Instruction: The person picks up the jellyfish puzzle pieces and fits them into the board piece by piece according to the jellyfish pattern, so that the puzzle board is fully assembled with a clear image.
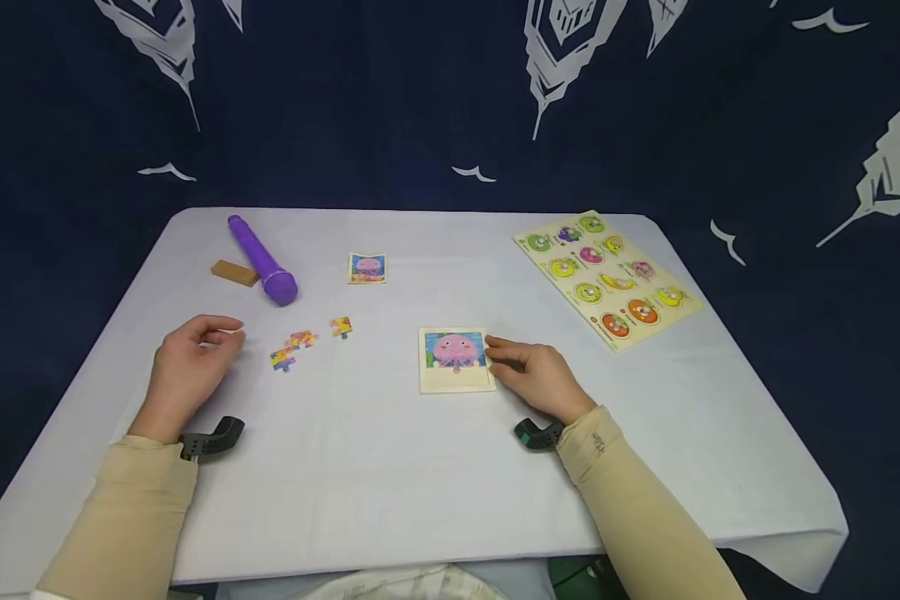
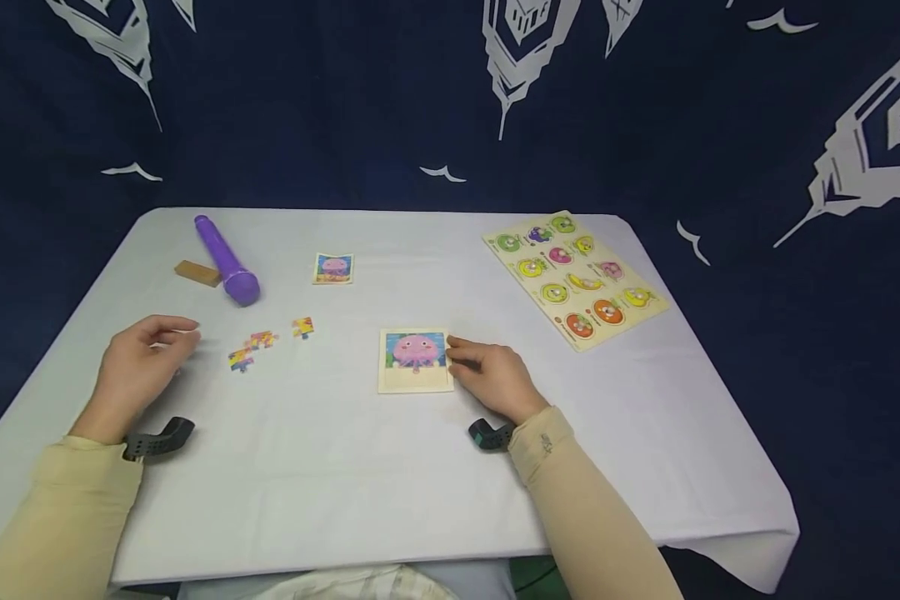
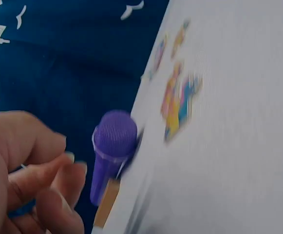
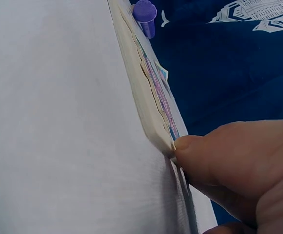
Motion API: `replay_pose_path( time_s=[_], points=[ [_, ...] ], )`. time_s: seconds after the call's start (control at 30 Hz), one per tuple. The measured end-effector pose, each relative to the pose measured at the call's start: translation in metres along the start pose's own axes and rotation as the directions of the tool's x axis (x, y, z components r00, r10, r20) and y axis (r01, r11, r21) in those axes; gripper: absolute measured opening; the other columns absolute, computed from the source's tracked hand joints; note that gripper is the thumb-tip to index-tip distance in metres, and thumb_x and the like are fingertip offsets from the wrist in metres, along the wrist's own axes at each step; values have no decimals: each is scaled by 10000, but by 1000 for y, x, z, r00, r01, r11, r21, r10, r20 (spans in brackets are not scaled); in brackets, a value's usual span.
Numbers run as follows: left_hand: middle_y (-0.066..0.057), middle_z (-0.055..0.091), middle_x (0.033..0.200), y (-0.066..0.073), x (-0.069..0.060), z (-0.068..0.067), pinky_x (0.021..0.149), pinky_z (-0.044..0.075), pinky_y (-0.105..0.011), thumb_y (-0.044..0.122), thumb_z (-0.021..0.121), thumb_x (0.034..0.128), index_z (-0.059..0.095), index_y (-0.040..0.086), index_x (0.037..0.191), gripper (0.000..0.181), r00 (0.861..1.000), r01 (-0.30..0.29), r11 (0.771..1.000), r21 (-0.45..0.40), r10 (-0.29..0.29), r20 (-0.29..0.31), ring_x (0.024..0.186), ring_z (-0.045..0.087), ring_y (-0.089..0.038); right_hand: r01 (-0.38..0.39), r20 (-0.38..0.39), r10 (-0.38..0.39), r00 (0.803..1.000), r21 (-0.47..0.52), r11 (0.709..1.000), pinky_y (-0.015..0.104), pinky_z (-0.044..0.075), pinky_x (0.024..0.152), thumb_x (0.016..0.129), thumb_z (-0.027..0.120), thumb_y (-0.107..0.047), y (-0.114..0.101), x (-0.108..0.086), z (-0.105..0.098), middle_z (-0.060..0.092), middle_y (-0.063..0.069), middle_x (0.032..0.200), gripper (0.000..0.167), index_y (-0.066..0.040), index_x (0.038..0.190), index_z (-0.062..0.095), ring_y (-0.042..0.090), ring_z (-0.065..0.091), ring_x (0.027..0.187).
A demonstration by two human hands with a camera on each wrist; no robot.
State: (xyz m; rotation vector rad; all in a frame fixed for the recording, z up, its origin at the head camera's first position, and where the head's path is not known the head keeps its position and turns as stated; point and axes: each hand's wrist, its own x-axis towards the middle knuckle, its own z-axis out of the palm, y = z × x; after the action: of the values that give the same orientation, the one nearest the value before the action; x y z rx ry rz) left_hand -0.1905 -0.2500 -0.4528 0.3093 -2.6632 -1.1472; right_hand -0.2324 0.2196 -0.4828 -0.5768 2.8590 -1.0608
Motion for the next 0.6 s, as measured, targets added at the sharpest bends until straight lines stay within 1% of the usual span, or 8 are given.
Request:
replay_pose_path(
  time_s=[0.03, 0.1, 0.23, 0.4, 0.5, 0.6],
  points=[
    [-109, 663, 1013, -4, 1, 0, 575, 420, -264, 362, 608, 1015, 683, 90, 1239, 361, 1000, -6, 1000, 8, 6, 9, 681, 530, -122, 0, 2, 0, 1000, -2, 1000, 477, 440, 1121, 973, 720, -228, 0, 0, -1, 625, -39, 1438, 309, -145, 1270, 739, 251, 565, 1365],
    [-118, 667, 1016, -7, 3, 2, 576, 421, -267, 344, 625, 1007, 682, 87, 1238, 351, 999, -37, 999, 21, 37, 25, 680, 531, -144, 2, 4, -2, 1000, -2, 1000, 476, 439, 1123, 974, 720, -232, -1, 1, -1, 623, -37, 1440, 311, -145, 1273, 737, 252, 563, 1367],
    [-125, 698, 1015, -6, 2, 11, 592, 421, -267, 288, 660, 981, 682, 78, 1230, 326, 992, -99, 993, 59, 94, 80, 699, 547, -166, 5, -1, -5, 1000, 13, 1000, 466, 445, 1119, 973, 723, -240, 0, 1, -1, 628, -41, 1432, 309, -147, 1268, 741, 241, 566, 1363],
    [-154, 724, 1057, 0, -1, 17, 627, 426, -282, 229, 707, 951, 675, 65, 1242, 336, 984, -134, 987, 86, 122, 126, 719, 572, -187, 18, -13, -17, 1000, 20, 1000, 469, 451, 1113, 971, 723, -230, 1, 1, -1, 639, -26, 1419, 300, -131, 1253, 747, 247, 574, 1354],
    [-163, 732, 1089, -2, 0, 22, 642, 429, -299, 218, 734, 935, 669, 70, 1260, 363, 979, -154, 982, 110, 137, 148, 725, 587, -186, 19, -13, -19, 1000, 20, 1000, 467, 450, 1114, 972, 720, -226, 1, 1, -2, 642, -20, 1416, 296, -124, 1249, 748, 248, 575, 1353],
    [-151, 742, 1085, -6, -1, 26, 634, 425, -307, 218, 753, 921, 667, 80, 1257, 373, 974, -179, 974, 137, 156, 162, 716, 593, -174, 20, -10, -20, 1000, 18, 1000, 461, 450, 1114, 971, 721, -226, 0, -1, -2, 644, -21, 1413, 296, -124, 1248, 749, 244, 575, 1353]
  ],
)
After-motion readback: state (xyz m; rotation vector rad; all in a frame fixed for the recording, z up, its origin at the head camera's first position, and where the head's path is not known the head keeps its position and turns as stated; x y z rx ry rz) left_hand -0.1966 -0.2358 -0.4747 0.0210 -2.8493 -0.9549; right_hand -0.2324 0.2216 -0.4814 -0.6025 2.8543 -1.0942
